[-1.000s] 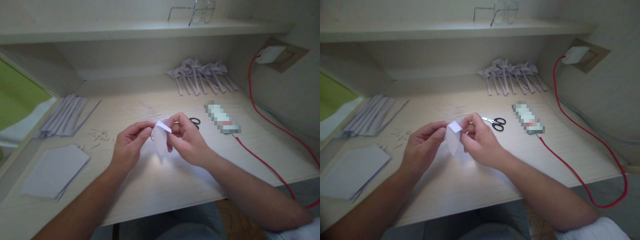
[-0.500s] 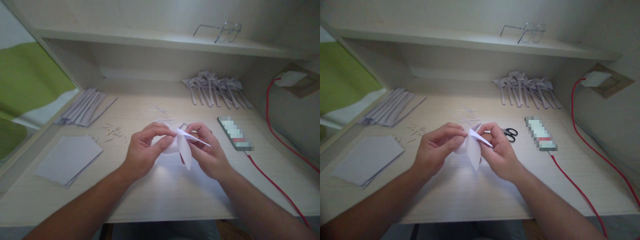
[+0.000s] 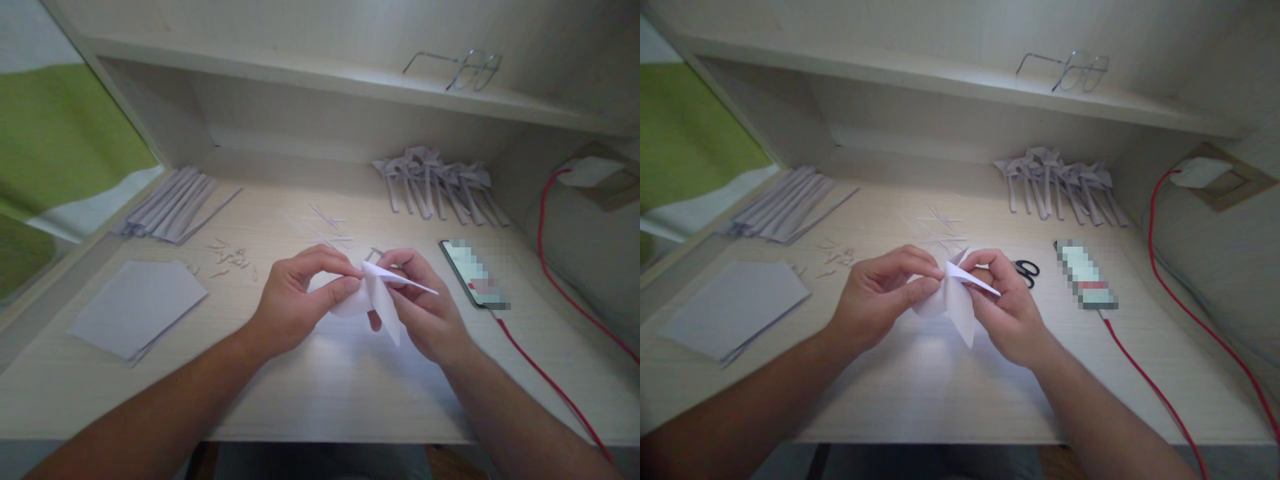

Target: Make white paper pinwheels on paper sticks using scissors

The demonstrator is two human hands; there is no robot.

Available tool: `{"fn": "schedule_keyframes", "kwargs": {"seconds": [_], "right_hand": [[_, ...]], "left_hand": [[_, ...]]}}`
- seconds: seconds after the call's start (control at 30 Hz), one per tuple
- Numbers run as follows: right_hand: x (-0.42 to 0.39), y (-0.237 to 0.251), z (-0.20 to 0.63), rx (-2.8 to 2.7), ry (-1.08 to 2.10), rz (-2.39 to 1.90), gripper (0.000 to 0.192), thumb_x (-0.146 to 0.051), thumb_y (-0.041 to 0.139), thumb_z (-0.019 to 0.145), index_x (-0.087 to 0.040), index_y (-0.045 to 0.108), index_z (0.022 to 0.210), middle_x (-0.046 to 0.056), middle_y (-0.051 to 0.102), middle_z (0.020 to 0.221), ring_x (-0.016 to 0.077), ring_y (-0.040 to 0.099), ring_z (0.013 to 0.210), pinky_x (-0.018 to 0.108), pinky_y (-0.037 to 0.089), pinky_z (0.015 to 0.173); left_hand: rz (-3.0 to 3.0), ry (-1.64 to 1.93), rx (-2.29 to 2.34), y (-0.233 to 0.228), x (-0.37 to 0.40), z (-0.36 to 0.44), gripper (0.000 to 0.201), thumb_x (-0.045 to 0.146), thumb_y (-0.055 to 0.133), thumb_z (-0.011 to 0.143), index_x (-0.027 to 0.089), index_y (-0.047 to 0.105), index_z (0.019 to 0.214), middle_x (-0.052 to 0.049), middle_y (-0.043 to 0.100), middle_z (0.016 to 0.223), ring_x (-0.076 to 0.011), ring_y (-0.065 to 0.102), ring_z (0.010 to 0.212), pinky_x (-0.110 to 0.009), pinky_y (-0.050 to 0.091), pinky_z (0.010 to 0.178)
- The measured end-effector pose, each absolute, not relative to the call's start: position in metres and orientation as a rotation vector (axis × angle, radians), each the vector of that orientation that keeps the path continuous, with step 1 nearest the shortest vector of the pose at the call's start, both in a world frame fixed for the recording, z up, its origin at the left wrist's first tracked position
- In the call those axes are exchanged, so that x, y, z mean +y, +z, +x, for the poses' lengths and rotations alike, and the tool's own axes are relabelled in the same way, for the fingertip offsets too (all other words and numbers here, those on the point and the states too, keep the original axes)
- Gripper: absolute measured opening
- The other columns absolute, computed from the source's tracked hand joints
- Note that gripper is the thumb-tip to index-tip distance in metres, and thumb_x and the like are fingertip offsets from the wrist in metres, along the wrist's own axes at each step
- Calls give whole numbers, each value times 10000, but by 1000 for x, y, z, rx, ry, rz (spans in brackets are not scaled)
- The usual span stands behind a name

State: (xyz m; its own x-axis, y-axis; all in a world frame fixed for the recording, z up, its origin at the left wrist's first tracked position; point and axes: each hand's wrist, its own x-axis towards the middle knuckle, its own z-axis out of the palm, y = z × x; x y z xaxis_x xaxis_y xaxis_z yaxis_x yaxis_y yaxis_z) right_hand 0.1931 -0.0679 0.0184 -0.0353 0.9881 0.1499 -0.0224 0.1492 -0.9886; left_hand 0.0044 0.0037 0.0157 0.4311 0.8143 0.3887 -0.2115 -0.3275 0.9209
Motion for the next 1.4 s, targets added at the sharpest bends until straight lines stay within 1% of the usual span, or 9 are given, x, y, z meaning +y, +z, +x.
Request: {"fn": "schedule_keyframes", "kwargs": {"seconds": [0.33, 0.53, 0.63, 0.77, 0.97, 1.07, 1.17, 1.3, 1.4], "right_hand": [[-63, 12, 191, -1220, 1203, -1017, 168, -295, 691, 952, -262, 569, 1062, -8, 671, 834, 137, 632, 592, 261, 467, 515], [-55, 3, 188, -1127, 1293, -986, 225, -328, 687, 943, -245, 511, 1056, -47, 665, 680, 133, 619, 519, 242, 467, 501], [-53, -1, 187, -1113, 1260, -981, 228, -319, 691, 935, -243, 509, 1049, -54, 662, 670, 133, 624, 513, 249, 477, 512], [-54, -4, 186, -1138, 1225, -972, 223, -285, 682, 943, -256, 527, 1100, -51, 656, 697, 136, 634, 545, 248, 471, 523], [-55, -7, 193, -1182, 1214, -944, 334, -239, 699, 926, -253, 544, 1221, -30, 671, 711, 158, 655, 589, 294, 511, 599], [-52, -4, 195, -1104, 1327, -865, 369, -261, 726, 894, -250, 564, 1226, -27, 672, 733, 154, 645, 556, 281, 516, 537], [-50, 1, 196, -999, 1483, -817, 350, -256, 732, 873, -249, 605, 1199, -18, 666, 773, 140, 619, 542, 243, 480, 446], [-51, 5, 196, -876, 1586, -806, 348, -262, 760, 825, -244, 640, 1151, -2, 667, 865, 123, 604, 544, 239, 469, 428], [-51, 6, 197, -870, 1610, -805, 354, -275, 752, 833, -240, 643, 1168, -5, 653, 835, 116, 583, 519, 240, 454, 423]], "left_hand": [[1536, 1086, 582, 10, 6, 5, 32, 258, 803, 840, 258, 811, 872, -28, 752, 923, -196, 684, 900, -367, 528, 901], [1543, 1094, 666, -2, 6, 9, 78, 284, 783, 862, 258, 813, 929, -38, 753, 975, -201, 691, 925, -373, 526, 910], [1559, 1106, 667, -5, 6, 10, 95, 272, 776, 870, 260, 810, 958, -38, 749, 987, -197, 686, 942, -364, 517, 903], [1584, 1140, 659, -6, 6, 12, 76, 242, 779, 864, 243, 802, 937, -39, 742, 952, -193, 680, 928, -359, 510, 889], [1659, 1224, 609, -2, 4, 12, 115, 177, 756, 870, 225, 799, 964, -48, 715, 943, -193, 660, 934, -365, 508, 887], [1739, 1272, 588, 3, 2, 11, 136, 132, 720, 883, 200, 799, 970, -55, 698, 931, -181, 651, 911, -348, 507, 861], [1827, 1321, 593, 8, -1, 10, 124, 107, 727, 866, 172, 795, 948, -58, 689, 907, -178, 648, 890, -336, 506, 842], [1886, 1376, 599, 13, -4, 10, 85, 121, 760, 840, 155, 785, 913, -54, 675, 872, -177, 645, 868, -334, 508, 836], [1924, 1389, 593, 15, -4, 10, 78, 127, 765, 832, 151, 780, 905, -55, 670, 862, -177, 640, 851, -339, 512, 829]]}}
